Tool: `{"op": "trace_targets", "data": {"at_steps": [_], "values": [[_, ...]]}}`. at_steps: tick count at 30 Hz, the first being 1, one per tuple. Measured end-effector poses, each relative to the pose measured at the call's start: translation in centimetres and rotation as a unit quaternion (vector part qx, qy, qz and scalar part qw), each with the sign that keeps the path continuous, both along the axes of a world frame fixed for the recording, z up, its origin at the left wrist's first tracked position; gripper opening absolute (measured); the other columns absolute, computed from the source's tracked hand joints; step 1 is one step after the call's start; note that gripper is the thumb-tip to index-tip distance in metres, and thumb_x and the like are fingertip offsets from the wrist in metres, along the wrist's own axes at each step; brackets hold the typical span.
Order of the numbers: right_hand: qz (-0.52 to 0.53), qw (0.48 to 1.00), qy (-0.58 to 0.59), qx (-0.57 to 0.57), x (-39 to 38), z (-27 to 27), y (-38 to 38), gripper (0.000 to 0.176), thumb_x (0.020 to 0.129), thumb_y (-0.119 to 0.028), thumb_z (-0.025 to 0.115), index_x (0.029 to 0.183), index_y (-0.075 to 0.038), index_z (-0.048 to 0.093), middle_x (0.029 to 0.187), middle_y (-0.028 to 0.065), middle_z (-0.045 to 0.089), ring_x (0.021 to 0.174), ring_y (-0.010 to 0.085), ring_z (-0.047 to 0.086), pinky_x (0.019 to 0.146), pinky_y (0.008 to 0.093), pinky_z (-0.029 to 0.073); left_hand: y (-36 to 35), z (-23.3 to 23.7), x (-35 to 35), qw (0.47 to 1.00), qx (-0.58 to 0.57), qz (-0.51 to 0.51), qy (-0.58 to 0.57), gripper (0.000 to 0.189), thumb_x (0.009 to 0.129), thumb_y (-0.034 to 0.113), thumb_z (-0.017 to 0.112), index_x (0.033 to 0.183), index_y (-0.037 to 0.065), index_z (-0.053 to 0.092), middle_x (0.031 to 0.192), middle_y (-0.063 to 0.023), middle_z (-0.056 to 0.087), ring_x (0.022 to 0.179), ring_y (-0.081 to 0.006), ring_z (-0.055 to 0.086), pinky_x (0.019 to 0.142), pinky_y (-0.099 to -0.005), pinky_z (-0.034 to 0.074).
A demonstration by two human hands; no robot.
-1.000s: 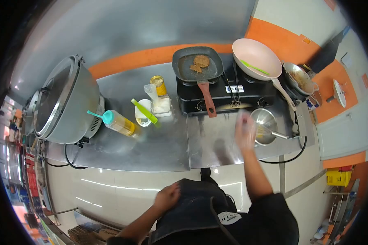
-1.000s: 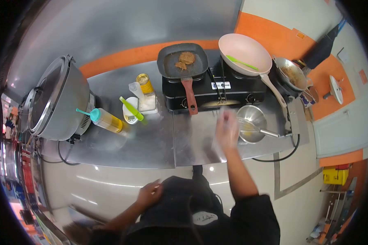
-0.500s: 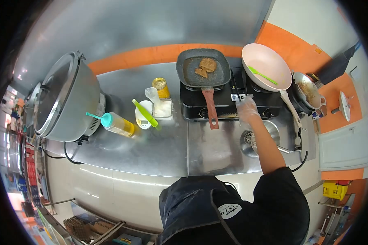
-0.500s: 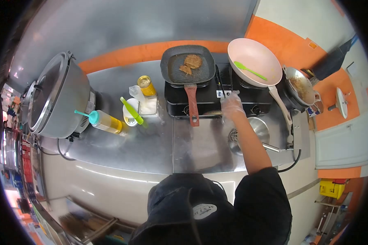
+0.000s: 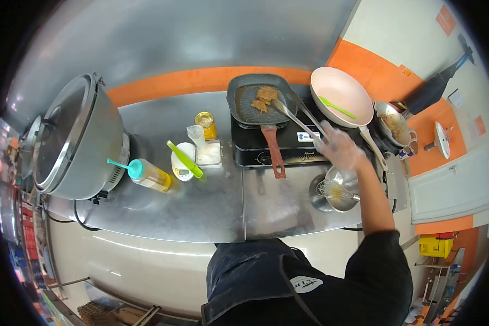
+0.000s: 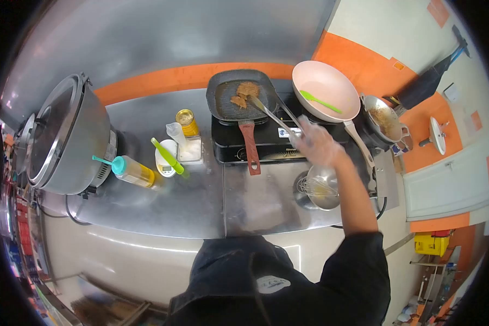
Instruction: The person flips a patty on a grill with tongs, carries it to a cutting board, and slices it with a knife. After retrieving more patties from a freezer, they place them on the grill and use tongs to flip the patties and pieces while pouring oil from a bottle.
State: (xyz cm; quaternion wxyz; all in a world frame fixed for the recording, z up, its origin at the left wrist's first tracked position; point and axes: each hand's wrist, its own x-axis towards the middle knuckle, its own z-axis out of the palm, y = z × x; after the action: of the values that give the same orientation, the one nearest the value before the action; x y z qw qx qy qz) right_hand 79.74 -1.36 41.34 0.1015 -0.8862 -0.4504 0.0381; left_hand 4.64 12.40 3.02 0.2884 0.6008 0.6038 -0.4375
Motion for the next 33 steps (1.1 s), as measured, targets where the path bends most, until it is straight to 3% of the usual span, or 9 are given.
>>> {"op": "trace_targets", "data": {"at_steps": [2,4,7,9,13,22,28,31,33], "values": [[-0.068,0.991,0.109,-0.038,4.0,1.3,3.1,0.064,0.091,-0.031,0.058,0.139,0.007,0.039,0.091,0.0218,0.063,0.093,0.0366,0.061,0.089,0.0415,0.047,1.2,-1.0,0.2,0.999,-0.010,-0.019,0.029,0.037,0.095,0.029,0.051,0.110,-0.001,0.065,0.094,-0.0178,0.070,0.088,-0.0317,0.067,0.068,-0.0414,0.054],[-0.056,0.994,0.076,-0.049,8.0,0.4,4.2,0.060,0.091,-0.034,0.057,0.134,0.005,0.044,0.095,0.0220,0.063,0.097,0.0358,0.061,0.088,0.0428,0.047,2.5,-1.8,0.9,0.999,-0.003,-0.020,0.039,0.037,0.095,0.029,0.051,0.110,-0.002,0.065,0.093,-0.0174,0.070,0.087,-0.0311,0.068,0.067,-0.0409,0.054],[-0.067,0.990,0.088,-0.084,9.1,2.0,5.9,0.053,0.091,-0.037,0.057,0.127,0.001,0.051,0.091,0.0200,0.064,0.092,0.0331,0.064,0.083,0.0432,0.048,4.2,1.2,3.4,0.923,0.046,0.301,-0.233,0.034,0.096,0.026,0.054,0.111,-0.002,0.065,0.088,-0.0125,0.070,0.075,-0.0212,0.067,0.061,-0.0309,0.051],[-0.084,0.982,0.132,-0.109,9.6,2.7,6.4,0.050,0.091,-0.038,0.056,0.126,-0.002,0.054,0.084,0.0179,0.065,0.084,0.0311,0.065,0.078,0.0423,0.049,5.3,5.3,9.4,0.859,0.052,0.366,-0.355,0.032,0.097,0.025,0.056,0.111,-0.002,0.065,0.084,-0.0092,0.070,0.067,-0.0147,0.066,0.056,-0.0242,0.049],[-0.080,0.974,0.174,-0.118,9.8,3.9,6.9,0.049,0.090,-0.042,0.058,0.124,-0.006,0.059,0.064,0.0087,0.059,0.060,0.0211,0.060,0.065,0.0382,0.047,7.2,14.6,22.6,0.848,0.059,0.177,-0.495,0.030,0.097,0.022,0.056,0.114,-0.002,0.065,0.086,-0.0077,0.071,0.071,-0.0129,0.067,0.061,-0.0250,0.051],[-0.056,0.979,0.116,-0.159,12.1,2.6,6.3,0.062,0.090,-0.043,0.055,0.140,-0.007,0.049,0.114,0.0214,0.065,0.111,0.0349,0.059,0.096,0.0444,0.042,6.0,21.1,35.0,0.810,-0.017,0.092,-0.579,0.029,0.096,0.020,0.061,0.115,-0.001,0.065,0.088,-0.0054,0.070,0.082,-0.0101,0.066,0.074,-0.0234,0.051],[-0.072,0.971,0.177,-0.147,11.1,2.5,6.5,0.060,0.090,-0.040,0.058,0.137,-0.003,0.051,0.083,0.0132,0.067,0.078,0.0260,0.064,0.079,0.0404,0.049,5.1,23.3,42.9,0.771,-0.172,0.153,-0.593,0.045,0.097,0.025,0.060,0.132,-0.001,0.052,0.110,-0.0097,0.065,0.094,-0.0136,0.064,0.077,-0.0260,0.052],[-0.071,0.973,0.205,-0.075,10.2,1.2,6.9,0.051,0.091,-0.038,0.058,0.123,0.002,0.059,0.067,0.0087,0.060,0.063,0.0209,0.059,0.068,0.0376,0.050,4.4,25.1,51.6,0.756,-0.193,0.176,-0.600,0.056,0.097,0.031,0.059,0.139,-0.001,0.042,0.124,-0.0126,0.060,0.102,-0.0180,0.063,0.086,-0.0283,0.051],[-0.092,0.976,0.187,-0.059,8.3,1.8,7.8,0.043,0.091,-0.037,0.057,0.107,0.004,0.063,0.063,0.0106,0.057,0.062,0.0209,0.060,0.065,0.0378,0.048,3.3,27.0,56.4,0.709,-0.191,0.237,-0.636,0.044,0.098,0.027,0.058,0.131,-0.001,0.050,0.115,-0.0093,0.063,0.096,-0.0172,0.064,0.083,-0.0276,0.053]]}}
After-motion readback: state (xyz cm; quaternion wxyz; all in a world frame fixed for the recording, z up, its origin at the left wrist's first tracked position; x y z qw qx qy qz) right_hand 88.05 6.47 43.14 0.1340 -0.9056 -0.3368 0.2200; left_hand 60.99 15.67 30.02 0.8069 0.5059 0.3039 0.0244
